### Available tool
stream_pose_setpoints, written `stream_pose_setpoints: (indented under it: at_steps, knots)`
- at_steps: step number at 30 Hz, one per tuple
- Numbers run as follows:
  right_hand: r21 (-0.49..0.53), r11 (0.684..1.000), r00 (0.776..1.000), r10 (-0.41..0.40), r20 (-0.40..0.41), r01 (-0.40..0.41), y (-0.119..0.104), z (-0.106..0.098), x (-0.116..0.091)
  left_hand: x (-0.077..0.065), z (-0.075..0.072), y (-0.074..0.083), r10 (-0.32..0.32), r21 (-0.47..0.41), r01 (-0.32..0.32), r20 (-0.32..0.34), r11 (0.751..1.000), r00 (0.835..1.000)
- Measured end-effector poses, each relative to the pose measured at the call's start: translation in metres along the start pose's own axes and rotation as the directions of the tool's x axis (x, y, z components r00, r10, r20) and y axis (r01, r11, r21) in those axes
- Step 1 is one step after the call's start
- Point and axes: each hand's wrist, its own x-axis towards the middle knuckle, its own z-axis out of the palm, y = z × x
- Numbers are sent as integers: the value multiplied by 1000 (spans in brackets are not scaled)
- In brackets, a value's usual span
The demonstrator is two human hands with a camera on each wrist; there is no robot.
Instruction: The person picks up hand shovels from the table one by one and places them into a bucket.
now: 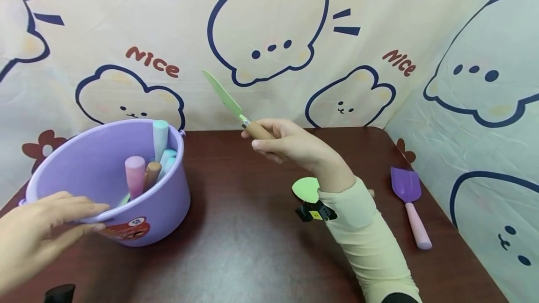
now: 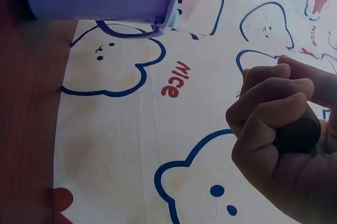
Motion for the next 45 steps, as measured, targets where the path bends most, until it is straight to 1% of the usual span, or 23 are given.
stream_pose_setpoints:
  at_steps: [4,10,13,18,24,29,33,36,43,45]
  knots:
    - [-25,1000,998,-9,56,11,-8,2,8,0,0,0,-4,-3,4,5,1000,1000]
    - [-39,999,990,-11,139,17,-21,6,25,1,-1,1,9,0,-9,-1,1000,1000]
    - [-53,999,986,-2,165,11,-30,8,33,2,-1,0,-5,3,5,17,1000,1000]
    - [-130,991,978,13,209,14,-47,12,46,2,-1,0,-16,4,16,36,1000,999]
    - [-215,977,968,60,244,-7,-64,17,59,2,0,1,-9,-4,9,27,1000,1000]
    - [-314,949,960,123,253,-39,-75,23,69,2,1,1,-13,-12,14,27,1000,1000]
    - [-388,920,947,165,277,-47,-83,28,80,2,1,1,-11,-6,11,24,1000,1000]
    - [-437,898,933,191,305,-41,-88,33,88,2,1,1,-13,3,13,28,1000,1000]
    - [-518,852,896,289,339,-79,-104,48,106,0,4,0,-18,1,18,32,1000,999]
    - [-550,832,884,312,349,-76,-110,53,110,0,4,0,-16,-2,16,31,1000,999]
